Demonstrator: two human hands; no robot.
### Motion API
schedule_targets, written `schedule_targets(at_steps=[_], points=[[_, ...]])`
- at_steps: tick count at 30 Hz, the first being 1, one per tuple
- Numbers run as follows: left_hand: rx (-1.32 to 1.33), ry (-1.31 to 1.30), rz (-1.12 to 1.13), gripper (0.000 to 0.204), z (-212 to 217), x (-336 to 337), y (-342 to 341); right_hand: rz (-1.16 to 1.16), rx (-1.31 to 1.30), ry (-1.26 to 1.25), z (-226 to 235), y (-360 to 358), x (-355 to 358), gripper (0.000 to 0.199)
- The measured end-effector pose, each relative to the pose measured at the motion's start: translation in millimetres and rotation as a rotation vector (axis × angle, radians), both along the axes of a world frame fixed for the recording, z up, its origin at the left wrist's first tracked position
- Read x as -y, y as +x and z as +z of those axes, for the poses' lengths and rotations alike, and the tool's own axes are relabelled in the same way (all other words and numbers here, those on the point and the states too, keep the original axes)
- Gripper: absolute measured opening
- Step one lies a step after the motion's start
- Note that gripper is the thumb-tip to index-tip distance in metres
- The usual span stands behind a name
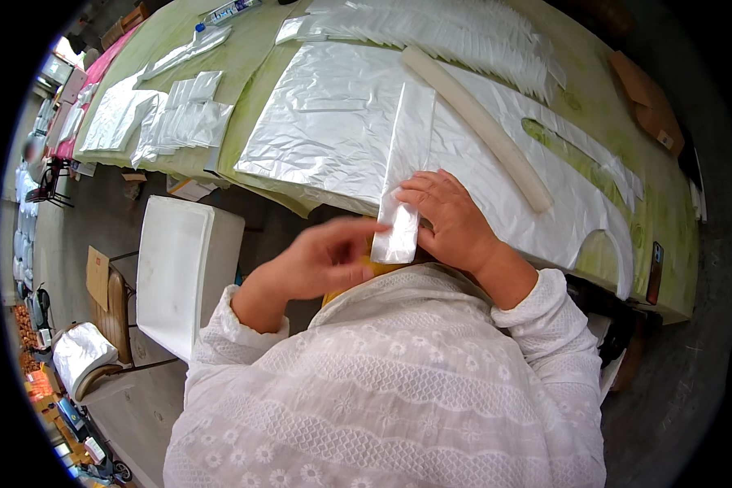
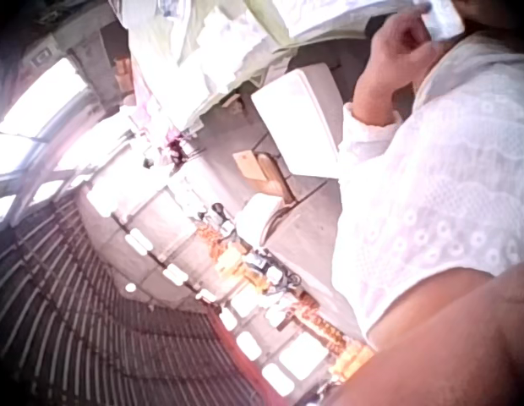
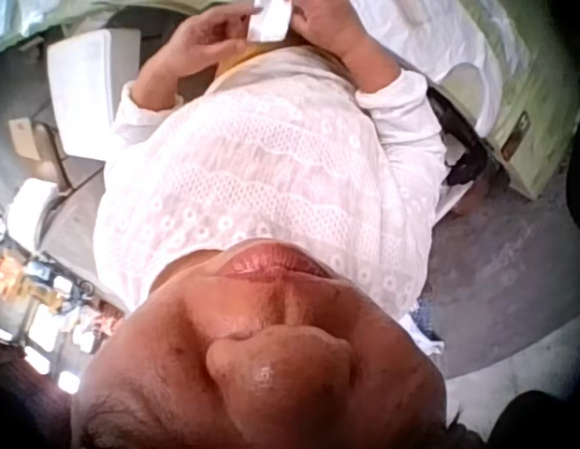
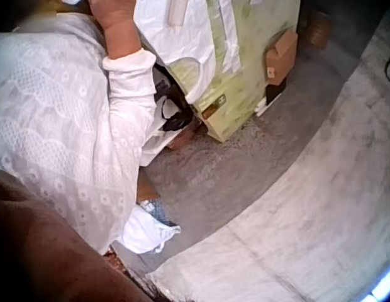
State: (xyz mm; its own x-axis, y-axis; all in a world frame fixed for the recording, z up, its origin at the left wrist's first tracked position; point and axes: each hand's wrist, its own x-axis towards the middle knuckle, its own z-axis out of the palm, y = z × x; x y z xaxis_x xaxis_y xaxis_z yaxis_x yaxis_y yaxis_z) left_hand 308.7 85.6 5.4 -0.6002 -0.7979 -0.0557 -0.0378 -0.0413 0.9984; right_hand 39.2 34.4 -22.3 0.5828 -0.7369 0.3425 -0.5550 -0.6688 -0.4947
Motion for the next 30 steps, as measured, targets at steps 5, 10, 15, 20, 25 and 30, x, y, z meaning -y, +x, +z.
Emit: schedule_targets(at_steps=[5, 10, 15, 20, 25, 30], points=[[0.522, -0.973, 0.155, 0.057, 3, 56, -22, -0.002, 0.142, 0.037, 3, 0, 4, 0.022], [0.705, -0.756, 0.046, 0.054, 4, 81, -37, -0.15, 0.265, 0.414, 18, 2, 13, 0.017], [0.615, -0.313, 0.245, 0.067, -5, 99, -48, -0.433, 0.536, 0.526, -4, 13, 55, 0.024], [0.652, -0.388, 0.368, 0.08, -13, 103, -57, -0.533, 0.519, 0.72, -4, 19, 86, 0.027], [0.677, -0.367, 0.354, 0.075, -12, 103, -55, -0.589, 0.411, 0.735, 13, 22, 81, 0.028], [0.846, -0.555, 0.286, 0.07, -4, 107, -59, -0.629, 0.357, 0.832, 24, 23, 82, 0.027]])
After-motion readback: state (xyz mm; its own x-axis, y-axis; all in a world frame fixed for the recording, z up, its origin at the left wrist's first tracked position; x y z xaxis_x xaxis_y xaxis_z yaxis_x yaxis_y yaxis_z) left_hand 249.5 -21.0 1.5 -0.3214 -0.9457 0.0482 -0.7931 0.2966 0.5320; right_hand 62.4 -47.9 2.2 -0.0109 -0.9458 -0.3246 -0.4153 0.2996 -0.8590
